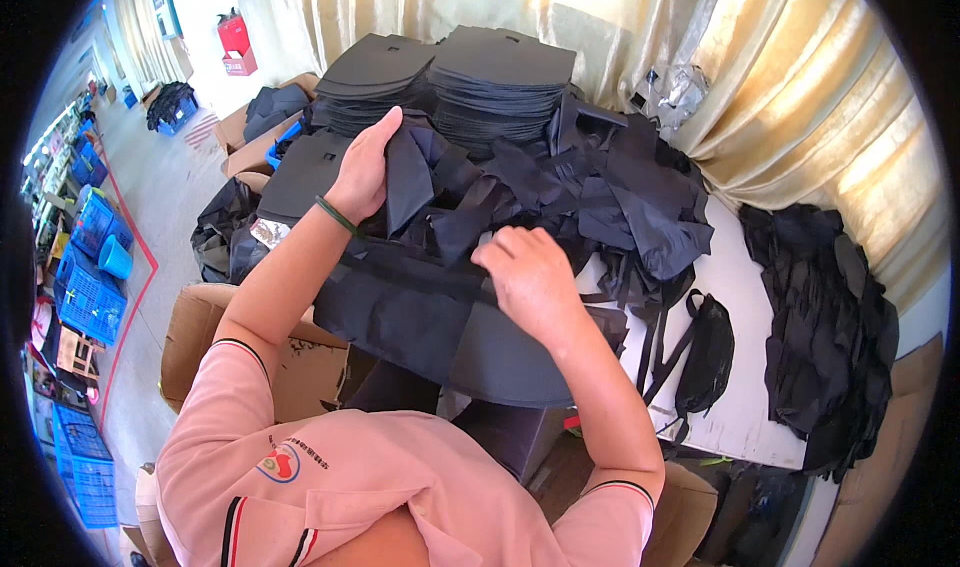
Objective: Manually folding and organizing black fabric bags at a factory workbench.
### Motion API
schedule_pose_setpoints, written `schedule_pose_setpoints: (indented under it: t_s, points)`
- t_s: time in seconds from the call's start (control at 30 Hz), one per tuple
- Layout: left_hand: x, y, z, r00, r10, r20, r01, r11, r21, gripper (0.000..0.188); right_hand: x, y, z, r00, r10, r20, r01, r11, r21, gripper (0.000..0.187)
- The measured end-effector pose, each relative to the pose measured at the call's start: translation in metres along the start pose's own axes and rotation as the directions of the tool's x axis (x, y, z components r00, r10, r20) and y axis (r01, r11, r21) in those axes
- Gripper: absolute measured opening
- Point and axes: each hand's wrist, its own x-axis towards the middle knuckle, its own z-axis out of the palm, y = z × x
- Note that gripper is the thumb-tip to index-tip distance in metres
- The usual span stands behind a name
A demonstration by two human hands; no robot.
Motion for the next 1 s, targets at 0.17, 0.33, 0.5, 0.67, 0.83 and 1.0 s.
schedule_pose_setpoints:
  t_s: [0.17, 0.33, 0.5, 0.67, 0.83, 1.0]
  points:
    - [-0.01, 0.012, 0.017, 0.992, -0.126, 0.029, 0.123, 0.989, 0.081, 0.037, 0.033, -0.031, -0.016, 0.951, 0.168, -0.262, -0.144, 0.984, 0.109, 0.024]
    - [-0.002, 0.007, 0.037, 0.901, -0.233, 0.365, 0.103, 0.934, 0.341, 0.043, 0.071, -0.036, -0.026, 0.962, -0.259, 0.092, 0.273, 0.939, -0.211, 0.025]
    - [0.012, 0.001, 0.018, 0.977, -0.078, 0.197, 0.033, 0.974, 0.223, 0.052, 0.115, -0.001, -0.058, 0.96, -0.012, -0.281, -0.023, 0.992, -0.122, 0.009]
    - [-0.022, 0.009, 0.024, 0.874, 0.362, 0.325, -0.45, 0.855, 0.257, 0.059, 0.135, 0.007, -0.079, 0.936, 0.178, -0.304, -0.259, 0.933, -0.249, 0.011]
    - [-0.019, 0.007, 0.036, 0.692, 0.545, 0.473, -0.718, 0.458, 0.524, 0.074, 0.14, 0.004, -0.078, 0.922, 0.227, -0.314, -0.176, 0.967, 0.183, 0.012]
    - [-0.018, 0.01, 0.032, 0.811, 0.413, 0.415, -0.577, 0.682, 0.449, 0.045, 0.12, 0.021, -0.083, 0.879, 0.395, -0.268, -0.37, 0.918, 0.139, 0.012]
